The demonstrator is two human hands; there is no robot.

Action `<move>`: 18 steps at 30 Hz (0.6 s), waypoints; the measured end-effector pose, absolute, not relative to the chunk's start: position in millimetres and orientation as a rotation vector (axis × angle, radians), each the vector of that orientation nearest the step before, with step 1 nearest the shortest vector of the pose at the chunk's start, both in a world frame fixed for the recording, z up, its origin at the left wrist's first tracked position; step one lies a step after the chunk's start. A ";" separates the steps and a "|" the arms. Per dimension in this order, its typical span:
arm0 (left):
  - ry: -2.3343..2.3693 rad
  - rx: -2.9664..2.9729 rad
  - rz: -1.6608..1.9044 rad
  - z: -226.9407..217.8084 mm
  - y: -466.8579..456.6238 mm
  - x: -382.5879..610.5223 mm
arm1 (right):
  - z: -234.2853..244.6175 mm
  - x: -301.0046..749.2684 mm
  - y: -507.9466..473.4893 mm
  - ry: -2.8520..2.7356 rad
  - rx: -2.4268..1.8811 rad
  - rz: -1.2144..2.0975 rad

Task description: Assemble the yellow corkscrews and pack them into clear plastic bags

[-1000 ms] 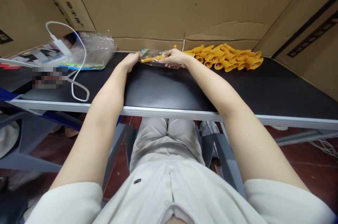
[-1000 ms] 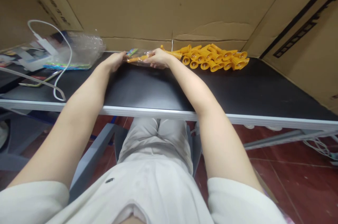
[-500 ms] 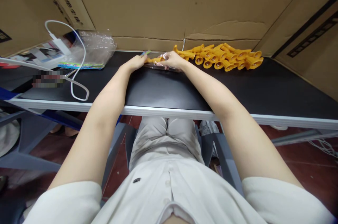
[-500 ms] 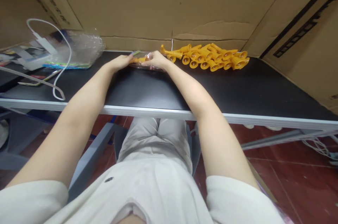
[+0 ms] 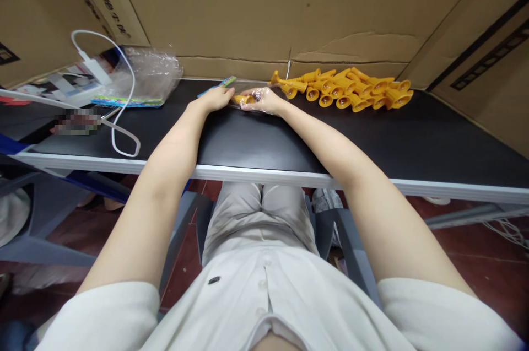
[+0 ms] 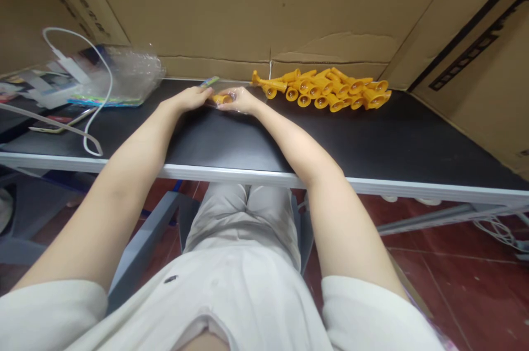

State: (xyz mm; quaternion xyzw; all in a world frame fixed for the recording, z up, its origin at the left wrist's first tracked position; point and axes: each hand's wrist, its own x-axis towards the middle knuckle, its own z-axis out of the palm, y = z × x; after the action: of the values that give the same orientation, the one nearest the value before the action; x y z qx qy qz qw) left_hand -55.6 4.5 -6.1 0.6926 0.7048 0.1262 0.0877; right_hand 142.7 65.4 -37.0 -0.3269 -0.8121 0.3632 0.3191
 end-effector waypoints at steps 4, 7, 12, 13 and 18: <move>2.130 2.048 0.337 -1.9 -0.7 -49.9 | -42.1 144.6 75.3 -2.164 -0.814 0.956; 2.118 2.058 0.335 -1.6 -1.2 -50.1 | -42.2 144.5 75.2 -2.192 -0.798 0.942; 2.101 2.066 0.377 -3.4 0.3 -51.4 | -33.2 144.1 61.8 -2.209 -0.828 0.975; 2.093 2.068 0.381 -3.7 0.6 -51.3 | -32.1 144.0 60.2 -2.217 -0.837 0.977; 2.054 2.150 0.358 -9.3 7.7 -56.0 | -37.7 143.1 70.3 -2.286 -0.801 0.932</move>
State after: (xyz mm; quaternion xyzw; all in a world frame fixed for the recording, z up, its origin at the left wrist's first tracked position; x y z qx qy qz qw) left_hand -56.0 7.7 -9.3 0.7159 0.6840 0.1193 0.0736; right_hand 143.1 70.3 -37.7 -0.2971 -0.8482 0.3457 0.2699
